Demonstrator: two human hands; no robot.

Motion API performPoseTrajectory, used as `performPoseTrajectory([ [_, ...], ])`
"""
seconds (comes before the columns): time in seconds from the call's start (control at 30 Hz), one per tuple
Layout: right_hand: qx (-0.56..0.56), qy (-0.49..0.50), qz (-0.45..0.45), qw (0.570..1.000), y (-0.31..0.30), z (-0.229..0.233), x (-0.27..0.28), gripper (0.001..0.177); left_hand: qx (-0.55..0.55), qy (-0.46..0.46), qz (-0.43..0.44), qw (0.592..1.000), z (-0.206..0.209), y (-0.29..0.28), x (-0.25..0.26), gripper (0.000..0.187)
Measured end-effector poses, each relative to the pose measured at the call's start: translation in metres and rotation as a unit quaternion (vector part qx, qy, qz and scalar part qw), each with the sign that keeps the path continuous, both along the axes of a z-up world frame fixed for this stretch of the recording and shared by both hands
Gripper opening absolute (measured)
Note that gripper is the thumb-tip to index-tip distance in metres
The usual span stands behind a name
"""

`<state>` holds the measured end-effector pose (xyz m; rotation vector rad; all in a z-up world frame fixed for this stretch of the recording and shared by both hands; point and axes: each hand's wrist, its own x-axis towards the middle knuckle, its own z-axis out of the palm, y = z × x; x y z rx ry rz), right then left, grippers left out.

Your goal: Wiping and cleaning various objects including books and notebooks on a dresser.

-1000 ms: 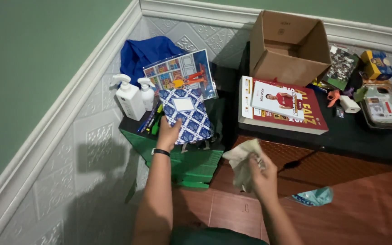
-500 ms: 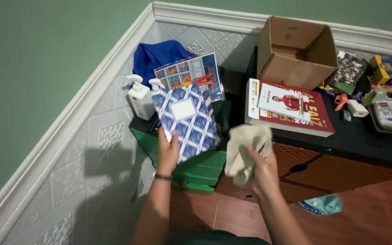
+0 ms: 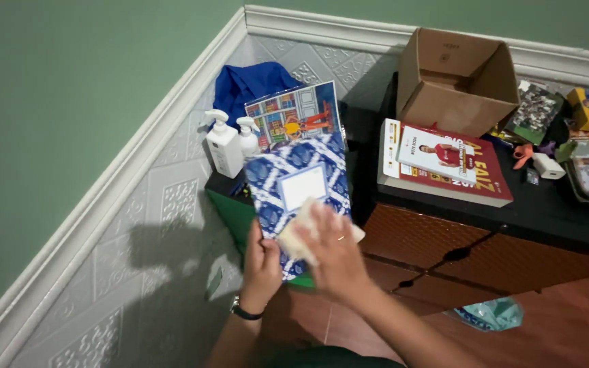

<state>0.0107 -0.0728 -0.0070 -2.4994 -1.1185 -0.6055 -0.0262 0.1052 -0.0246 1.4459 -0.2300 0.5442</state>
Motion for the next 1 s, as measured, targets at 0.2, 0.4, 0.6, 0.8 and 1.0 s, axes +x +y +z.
performPoseTrajectory([
  [0.2, 0.176, -0.050, -0.105, 0.978, -0.001, 0.078, 0.015, 0.064, 0.198, 0.039, -0.003, 0.979, -0.045, -0.038, -0.001, 0.057],
  [0.4, 0.156, 0.002, -0.061, 0.986, -0.030, 0.059, 0.023, 0.046, 0.062, -0.004, -0.099, 0.993, 0.024, -0.043, -0.017, 0.055],
  [0.6, 0.106, -0.067, -0.124, 0.984, -0.020, 0.026, -0.010, 0.056, 0.040, -0.002, -0.034, 0.999, -0.115, -0.044, 0.025, 0.042],
  [0.8, 0.132, -0.002, -0.078, 0.988, -0.054, 0.031, 0.004, 0.060, -0.009, -0.036, -0.091, 0.995, 0.012, -0.036, -0.004, 0.059],
  [1.0, -0.014, -0.135, -0.134, 0.982, -0.024, 0.063, -0.017, 0.063, -0.077, 0.027, -0.072, 0.994, -0.036, -0.046, 0.017, 0.051],
])
